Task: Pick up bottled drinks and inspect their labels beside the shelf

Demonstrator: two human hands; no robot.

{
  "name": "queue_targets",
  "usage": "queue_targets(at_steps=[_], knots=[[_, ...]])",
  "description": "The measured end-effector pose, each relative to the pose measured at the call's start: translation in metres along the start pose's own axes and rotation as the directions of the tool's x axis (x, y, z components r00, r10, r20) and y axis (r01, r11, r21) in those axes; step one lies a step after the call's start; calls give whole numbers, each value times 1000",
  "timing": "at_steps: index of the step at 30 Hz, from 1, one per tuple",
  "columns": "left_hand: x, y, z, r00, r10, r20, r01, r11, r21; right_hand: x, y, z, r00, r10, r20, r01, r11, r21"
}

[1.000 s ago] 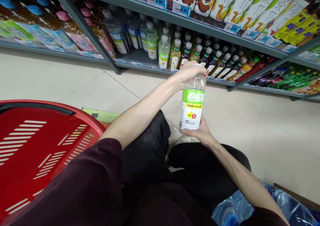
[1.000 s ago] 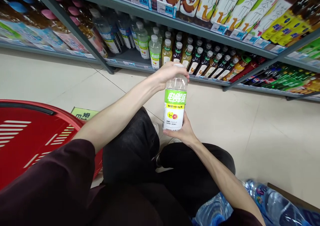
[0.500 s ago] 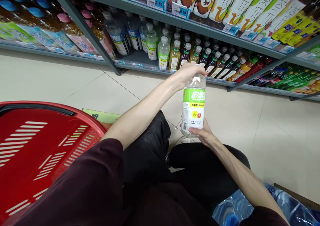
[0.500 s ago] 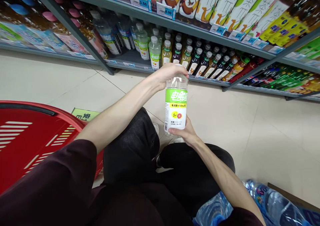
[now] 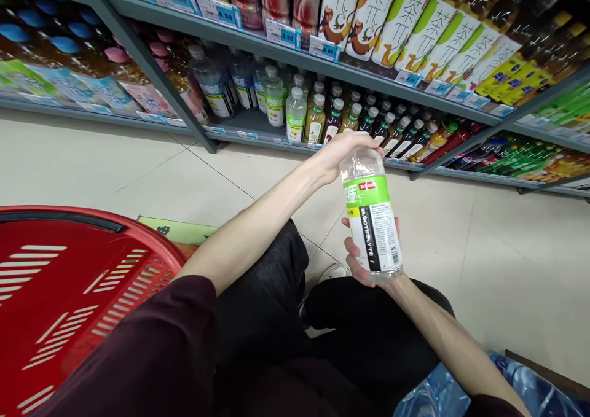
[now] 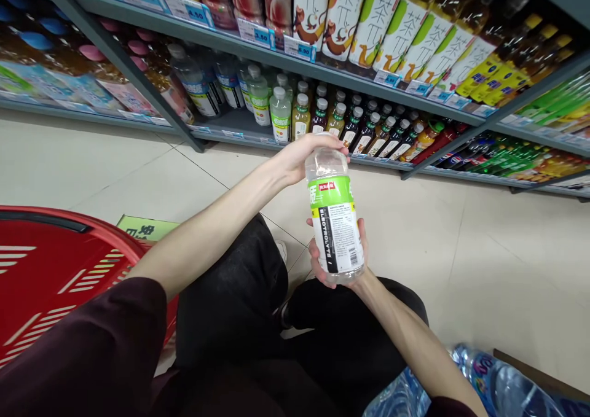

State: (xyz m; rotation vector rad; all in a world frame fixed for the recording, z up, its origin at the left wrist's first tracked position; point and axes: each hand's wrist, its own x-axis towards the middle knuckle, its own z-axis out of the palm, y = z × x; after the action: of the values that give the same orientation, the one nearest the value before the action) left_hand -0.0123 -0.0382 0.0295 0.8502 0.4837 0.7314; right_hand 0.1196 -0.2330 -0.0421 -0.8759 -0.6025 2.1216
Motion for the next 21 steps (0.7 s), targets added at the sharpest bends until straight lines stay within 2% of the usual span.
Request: queue_targets(at_steps=[4, 7, 9, 12, 14, 16, 19, 21], knots=[[2, -1, -2, 1000, -2, 5, 2, 1000, -15, -1, -3, 3, 1000, 0, -6, 0, 1000, -27], [0, 2, -1, 1000, 4, 10, -4, 1000, -5, -4, -3, 12, 994, -105, -28, 102, 990, -95], [-3, 5, -1, 1000, 14, -27, -12, 996, 90, -6, -2, 17, 982, -174, -75, 160, 973, -164], [-5, 10, -4, 990, 101, -95, -63, 939, 338, -9, -1, 18, 959, -244, -141, 201, 943, -266], [-8, 15, -10, 985, 154, -73, -101, 873, 478, -9, -1, 16, 933, -317, -172, 231, 891, -392], [-12, 20, -17, 984, 180, -4, -140, 778, 613, -7, -2, 15, 898, -397, -192, 239, 804, -545], [-23, 29, -29, 969, 236, 74, -195, 543, 817, -2, -1, 16, 845, -480, -236, 159, 647, -745], [-31, 33, -36, 959, 270, 92, -204, 425, 882, 3, 1, 17, 822, -505, -264, 82, 563, -822]])
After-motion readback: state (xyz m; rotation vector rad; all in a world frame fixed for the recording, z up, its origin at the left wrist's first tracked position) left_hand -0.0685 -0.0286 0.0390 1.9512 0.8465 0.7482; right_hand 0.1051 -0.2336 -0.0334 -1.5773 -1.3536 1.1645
